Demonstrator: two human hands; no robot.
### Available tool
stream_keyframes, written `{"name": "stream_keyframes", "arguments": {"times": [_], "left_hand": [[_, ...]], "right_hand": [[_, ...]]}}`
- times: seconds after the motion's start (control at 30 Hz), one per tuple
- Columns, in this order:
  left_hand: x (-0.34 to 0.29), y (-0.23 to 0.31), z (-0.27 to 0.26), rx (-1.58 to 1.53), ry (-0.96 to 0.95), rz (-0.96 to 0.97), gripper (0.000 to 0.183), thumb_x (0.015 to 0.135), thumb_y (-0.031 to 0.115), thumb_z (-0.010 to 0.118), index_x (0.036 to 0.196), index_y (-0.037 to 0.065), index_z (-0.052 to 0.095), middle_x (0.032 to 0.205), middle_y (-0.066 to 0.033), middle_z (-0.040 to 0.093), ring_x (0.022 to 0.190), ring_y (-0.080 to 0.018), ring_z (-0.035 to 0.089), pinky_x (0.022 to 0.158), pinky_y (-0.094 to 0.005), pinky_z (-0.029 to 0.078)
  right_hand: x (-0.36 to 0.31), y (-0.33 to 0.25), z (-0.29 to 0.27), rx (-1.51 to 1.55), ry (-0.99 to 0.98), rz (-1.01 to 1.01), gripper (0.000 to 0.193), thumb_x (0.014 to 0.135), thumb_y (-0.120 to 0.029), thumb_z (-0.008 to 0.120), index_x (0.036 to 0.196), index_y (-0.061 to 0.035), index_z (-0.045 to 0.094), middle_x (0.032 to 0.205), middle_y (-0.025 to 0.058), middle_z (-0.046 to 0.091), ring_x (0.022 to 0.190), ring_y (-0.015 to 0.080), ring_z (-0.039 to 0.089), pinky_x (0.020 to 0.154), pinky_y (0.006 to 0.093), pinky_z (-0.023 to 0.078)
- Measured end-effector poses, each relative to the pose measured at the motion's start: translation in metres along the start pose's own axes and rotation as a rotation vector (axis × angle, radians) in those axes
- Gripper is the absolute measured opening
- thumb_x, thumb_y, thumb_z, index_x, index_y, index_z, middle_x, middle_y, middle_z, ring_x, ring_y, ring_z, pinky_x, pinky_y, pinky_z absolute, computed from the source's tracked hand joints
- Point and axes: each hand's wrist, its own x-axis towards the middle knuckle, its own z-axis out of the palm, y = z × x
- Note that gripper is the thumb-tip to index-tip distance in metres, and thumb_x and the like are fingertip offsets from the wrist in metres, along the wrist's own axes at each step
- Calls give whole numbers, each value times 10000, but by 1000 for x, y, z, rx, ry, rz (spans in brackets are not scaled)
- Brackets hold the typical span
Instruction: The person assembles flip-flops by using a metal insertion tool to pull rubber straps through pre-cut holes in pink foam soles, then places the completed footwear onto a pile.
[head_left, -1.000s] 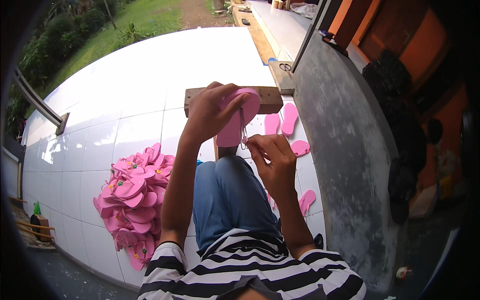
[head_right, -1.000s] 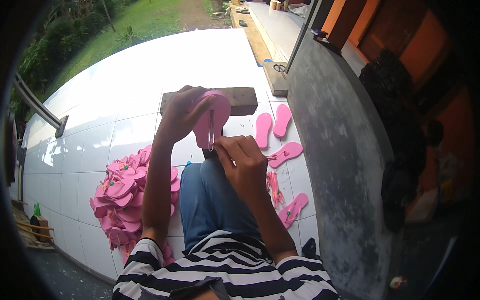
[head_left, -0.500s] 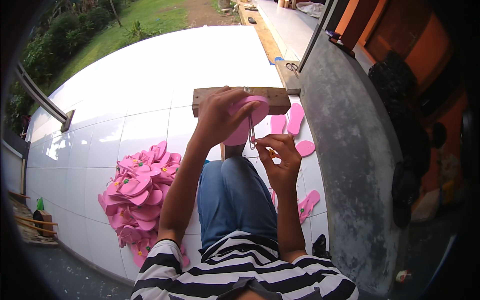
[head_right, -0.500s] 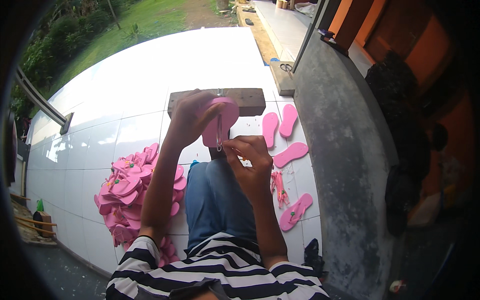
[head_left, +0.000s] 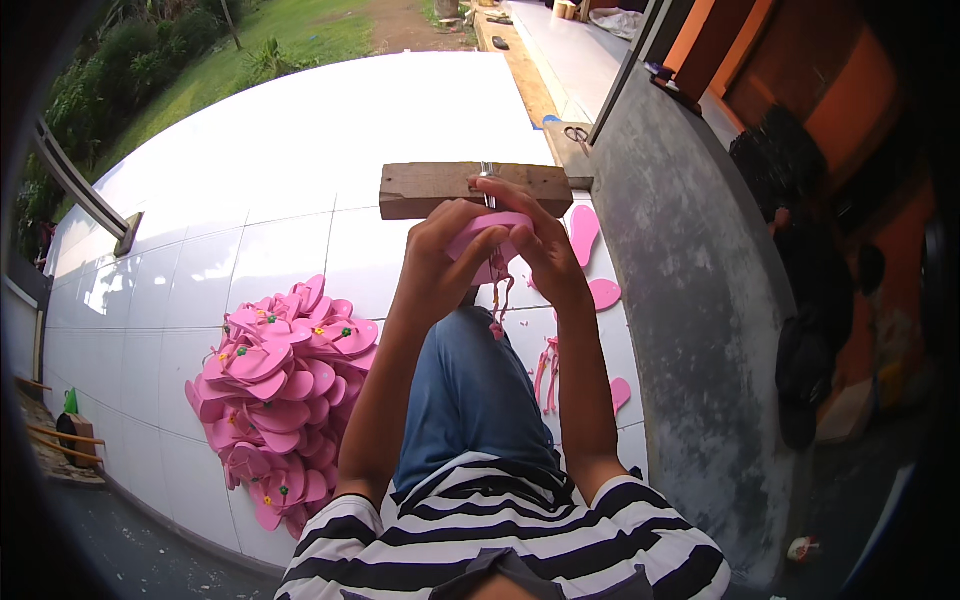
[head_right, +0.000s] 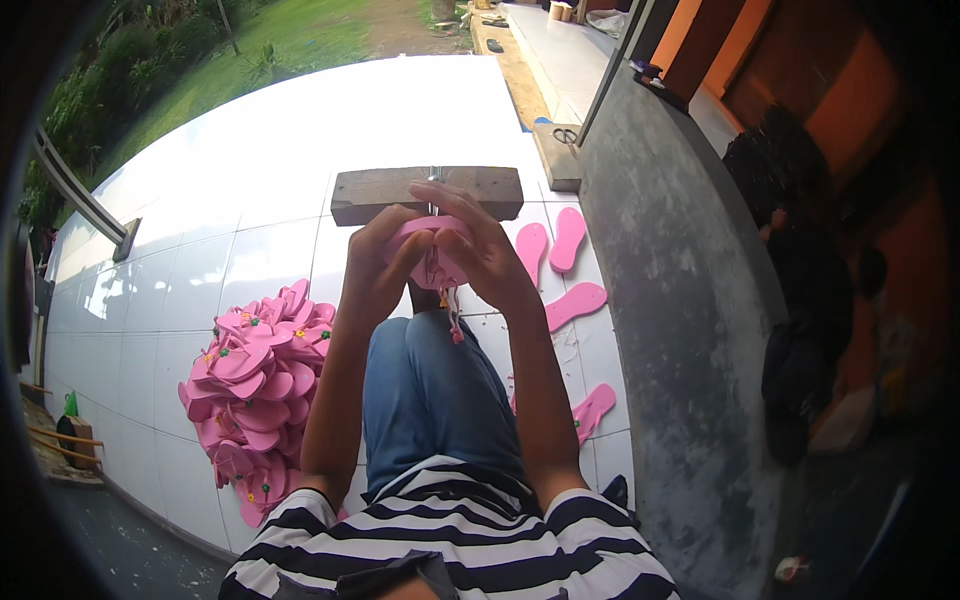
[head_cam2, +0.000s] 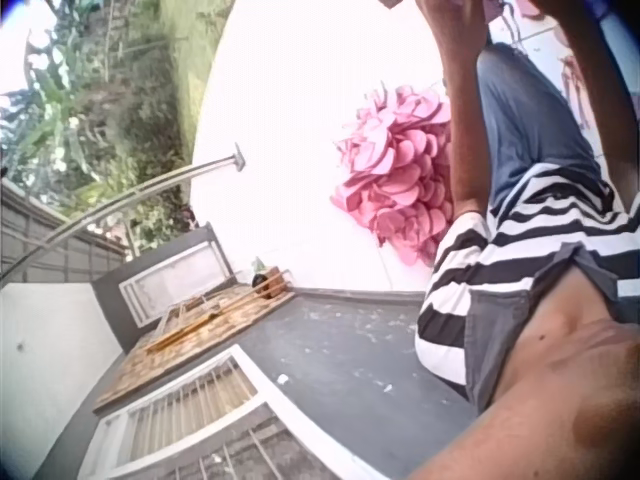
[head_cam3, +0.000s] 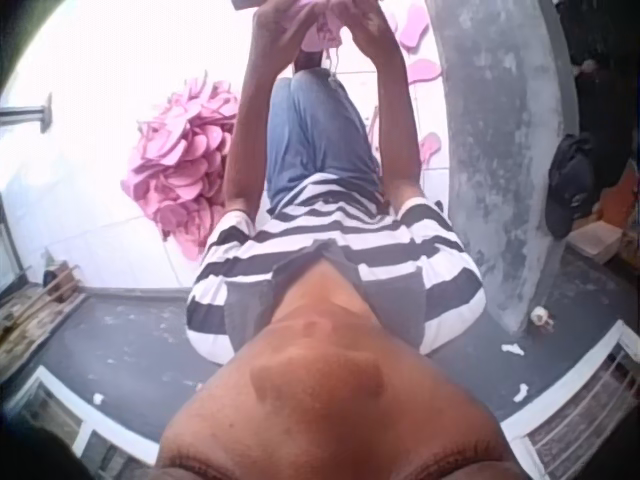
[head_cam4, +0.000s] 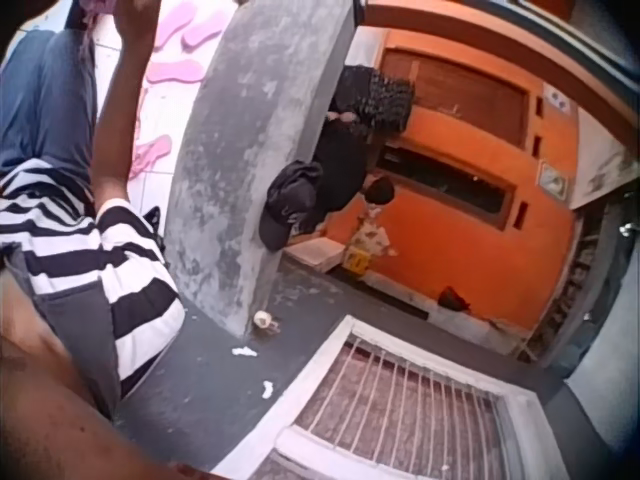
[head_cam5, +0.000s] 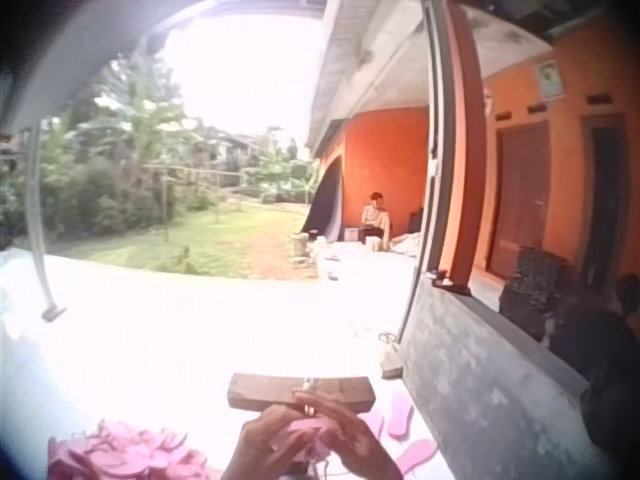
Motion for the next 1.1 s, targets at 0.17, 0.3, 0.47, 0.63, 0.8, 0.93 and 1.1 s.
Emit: {"name": "stream_keyframes", "arguments": {"times": [0.17,0.3,0.47,0.63,0.8,0.93,1.1], "left_hand": [[3,8,-1,-61,-34,-30,243,945,233,634,1046,12,651,833,-125,685,765,-180,678,687,-297,504],[-5,12,-2,-19,-31,-54,235,962,243,617,1051,29,652,772,-114,686,719,-168,684,652,-293,505],[-23,20,7,18,27,-42,232,970,255,609,1043,40,657,759,-118,689,716,-170,696,636,-295,506],[-34,27,13,7,106,-67,228,970,254,607,1041,43,658,760,-124,691,718,-183,703,645,-297,509],[-43,31,19,47,132,-134,217,962,228,612,1042,32,658,787,-131,698,750,-202,714,663,-304,516],[-45,35,19,47,145,-149,215,947,211,630,1033,17,661,809,-130,704,766,-213,718,681,-309,523],[-42,27,20,72,161,-80,204,923,181,660,1039,14,667,834,-138,714,762,-215,719,678,-308,529]], "right_hand": [[0,2,4,198,7,50,617,942,-492,600,1302,8,578,1189,116,650,1081,172,607,950,317,478],[-9,1,20,257,151,136,599,907,-474,667,1253,13,615,1112,94,666,989,126,625,858,270,513],[-27,-2,31,177,265,144,556,905,-477,669,1193,-2,657,1012,66,681,899,94,616,780,228,498],[-34,-21,48,132,342,173,490,943,-441,628,1192,-20,660,986,43,678,859,83,600,764,236,493],[-43,-23,48,154,344,237,460,946,-403,627,1193,-16,658,1013,66,683,900,108,610,806,259,501],[-47,-23,48,78,314,189,548,934,-490,607,1187,-7,657,1045,104,692,960,150,637,847,295,515],[-46,-15,49,53,366,204,597,935,-544,574,1185,-9,654,1024,116,697,928,152,648,812,297,527]]}}
